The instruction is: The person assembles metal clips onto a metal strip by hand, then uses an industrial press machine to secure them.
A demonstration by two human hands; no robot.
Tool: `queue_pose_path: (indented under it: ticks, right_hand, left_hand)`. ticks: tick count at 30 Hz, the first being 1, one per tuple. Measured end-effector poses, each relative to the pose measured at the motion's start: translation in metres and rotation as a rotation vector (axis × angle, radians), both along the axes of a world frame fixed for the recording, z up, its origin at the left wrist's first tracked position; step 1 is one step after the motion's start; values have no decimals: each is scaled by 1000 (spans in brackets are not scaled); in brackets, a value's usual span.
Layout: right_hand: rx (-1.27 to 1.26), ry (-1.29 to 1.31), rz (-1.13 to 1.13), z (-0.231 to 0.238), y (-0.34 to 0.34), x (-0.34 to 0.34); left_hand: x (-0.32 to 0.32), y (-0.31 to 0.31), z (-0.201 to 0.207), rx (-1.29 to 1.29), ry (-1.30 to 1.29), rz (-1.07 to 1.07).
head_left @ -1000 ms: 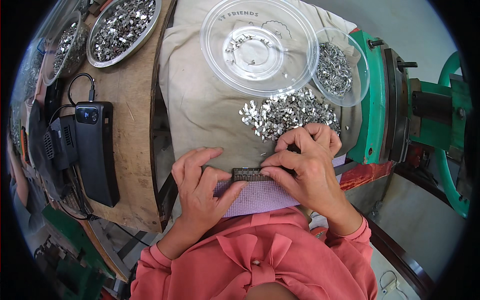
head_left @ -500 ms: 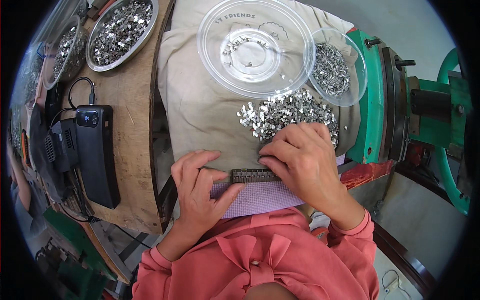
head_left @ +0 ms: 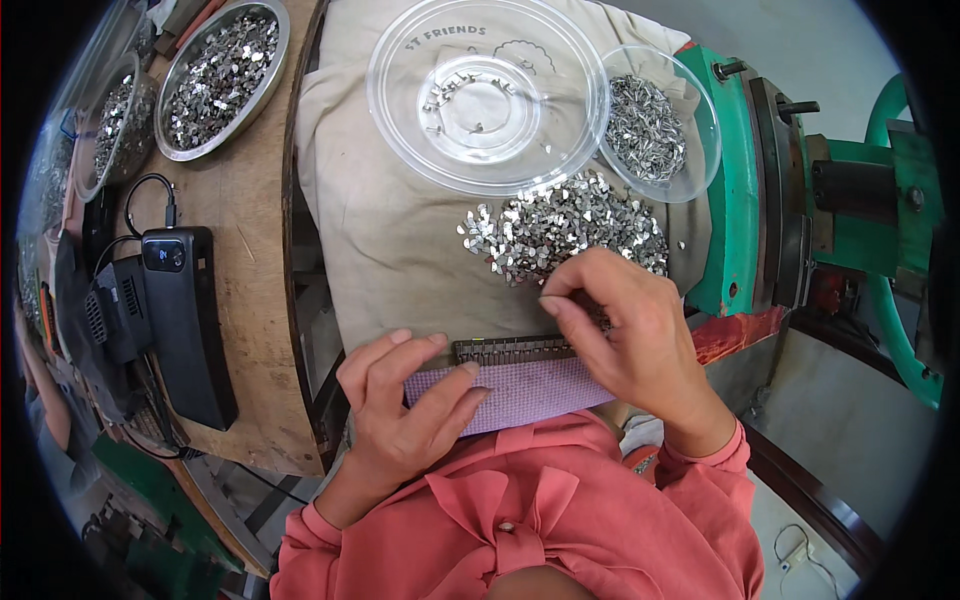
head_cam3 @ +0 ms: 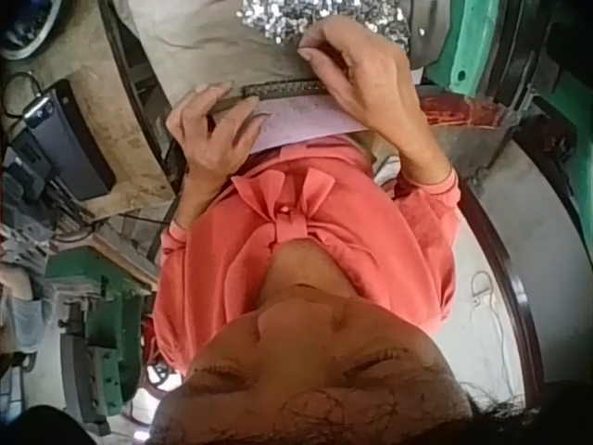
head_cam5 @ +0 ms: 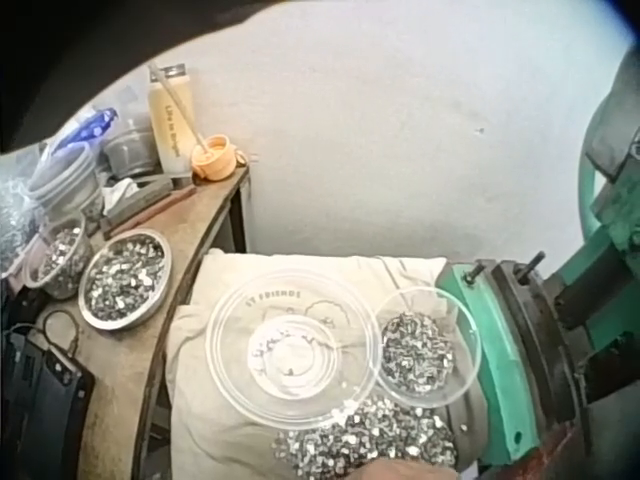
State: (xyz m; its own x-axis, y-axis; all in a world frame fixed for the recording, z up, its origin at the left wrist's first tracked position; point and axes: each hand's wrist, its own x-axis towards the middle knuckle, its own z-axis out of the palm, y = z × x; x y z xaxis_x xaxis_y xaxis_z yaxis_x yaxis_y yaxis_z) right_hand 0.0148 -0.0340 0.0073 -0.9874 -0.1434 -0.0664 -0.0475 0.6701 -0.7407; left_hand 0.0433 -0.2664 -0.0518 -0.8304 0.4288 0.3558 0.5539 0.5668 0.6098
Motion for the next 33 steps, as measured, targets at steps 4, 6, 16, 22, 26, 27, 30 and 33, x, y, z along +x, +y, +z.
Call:
queue_pose_path:
  ticks: [4, 6, 16, 22, 26, 27, 30, 33]
  right_hand:
    - [-144, -45, -105, -6, 7, 11]
    - [-155, -38, -123, -8, 9, 14]
    - [-344, -94, -215, -16, 9, 21]
    - [-286, -63, -131, -16, 12, 19]
    - [-435, -177, -297, -15, 8, 25]
    - [-378, -185, -265, -11, 8, 24]
    - [-255, -151, -176, -9, 9, 22]
    - [-166, -68, -85, -12, 7, 23]
  left_hand:
    - [-1, 4, 0, -143, 106, -68]
    - [0, 4, -1, -165, 105, -74]
    - [-1, 3, 1, -191, 159, -88]
    - [-6, -3, 0, -71, 32, 43]
    - [-10, -5, 2, -26, -105, 72]
    - [-9, -5, 1, -27, -106, 73]
    - [-6, -6, -1, -46, -55, 64]
    - [-2, -1, 1, -143, 107, -35]
